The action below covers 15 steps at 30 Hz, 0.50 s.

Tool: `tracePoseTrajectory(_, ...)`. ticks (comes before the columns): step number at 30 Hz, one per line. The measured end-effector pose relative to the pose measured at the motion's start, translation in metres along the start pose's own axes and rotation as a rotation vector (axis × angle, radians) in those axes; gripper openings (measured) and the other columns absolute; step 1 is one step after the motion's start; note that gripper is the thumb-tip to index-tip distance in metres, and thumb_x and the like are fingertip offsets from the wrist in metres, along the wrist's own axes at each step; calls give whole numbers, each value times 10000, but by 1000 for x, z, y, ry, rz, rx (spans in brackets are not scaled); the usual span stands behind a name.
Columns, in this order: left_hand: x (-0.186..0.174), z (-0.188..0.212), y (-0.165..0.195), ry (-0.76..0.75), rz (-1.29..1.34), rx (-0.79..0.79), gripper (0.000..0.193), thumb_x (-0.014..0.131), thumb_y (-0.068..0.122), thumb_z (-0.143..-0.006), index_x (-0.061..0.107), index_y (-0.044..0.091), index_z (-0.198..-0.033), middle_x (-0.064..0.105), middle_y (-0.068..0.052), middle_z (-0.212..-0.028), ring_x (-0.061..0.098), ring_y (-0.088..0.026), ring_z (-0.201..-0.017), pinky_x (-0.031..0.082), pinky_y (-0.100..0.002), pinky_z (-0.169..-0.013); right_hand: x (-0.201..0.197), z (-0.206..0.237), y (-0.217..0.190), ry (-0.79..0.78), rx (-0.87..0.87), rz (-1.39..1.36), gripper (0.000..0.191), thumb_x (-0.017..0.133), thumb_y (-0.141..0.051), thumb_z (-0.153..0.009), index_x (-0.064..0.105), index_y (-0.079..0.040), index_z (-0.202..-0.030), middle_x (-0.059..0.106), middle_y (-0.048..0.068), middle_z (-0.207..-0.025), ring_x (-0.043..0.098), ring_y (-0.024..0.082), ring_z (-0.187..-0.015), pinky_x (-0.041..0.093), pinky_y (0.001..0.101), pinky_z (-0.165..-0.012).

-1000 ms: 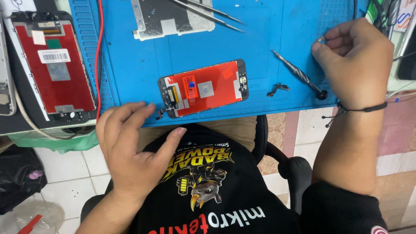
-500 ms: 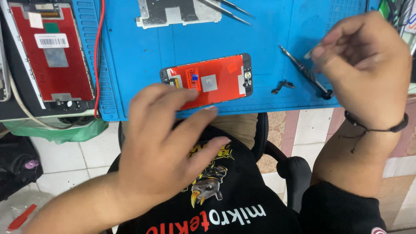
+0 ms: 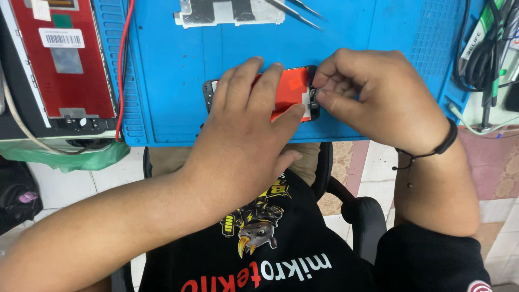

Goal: The person works on a disassembled smartphone on a blue repair mat, pressing and aligning the display assembly onto the phone frame and fitting its edges by hand. They reposition the phone several times, then pick up a screwdriver and drive a screw into the device.

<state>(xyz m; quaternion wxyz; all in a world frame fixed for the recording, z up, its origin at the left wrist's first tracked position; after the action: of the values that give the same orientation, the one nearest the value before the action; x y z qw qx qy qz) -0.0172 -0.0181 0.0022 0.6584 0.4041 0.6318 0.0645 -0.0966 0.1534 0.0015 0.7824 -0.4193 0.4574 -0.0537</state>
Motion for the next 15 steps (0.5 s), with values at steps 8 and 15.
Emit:
tracePoseTrajectory(8,-4,-2,-14,146,-26,-26,357,840,179,-794,686,39,-1084,545,-239,-1327,452,-426,-1295,316,-597,-1160,5,-2,-4,73,-39,82,148,779,-15,-924,707,0,-1053,709,79,-912,702,132,-803,565,256,-734)
tracePoseTrajectory(15,-5,-4,-20,183,-11,1,359,814,99,-776,631,54,-1081,587,-188,-1209,523,-363,-1193,362,-543,-1107,12,2,-8,149,3,97,132,782,11,-921,703,-1,-1026,688,82,-880,687,144,-755,557,259,-693)
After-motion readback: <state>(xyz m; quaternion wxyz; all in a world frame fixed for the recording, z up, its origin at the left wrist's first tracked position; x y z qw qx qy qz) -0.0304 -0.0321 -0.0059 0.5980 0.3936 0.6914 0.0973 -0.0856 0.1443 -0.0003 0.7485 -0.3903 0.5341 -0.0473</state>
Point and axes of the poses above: each hand's wrist, its own z-axis away from the middle knuckle, its own x-axis out of the palm, y = z × x, the point moved 5 cm from there along -z, towards the middle knuckle
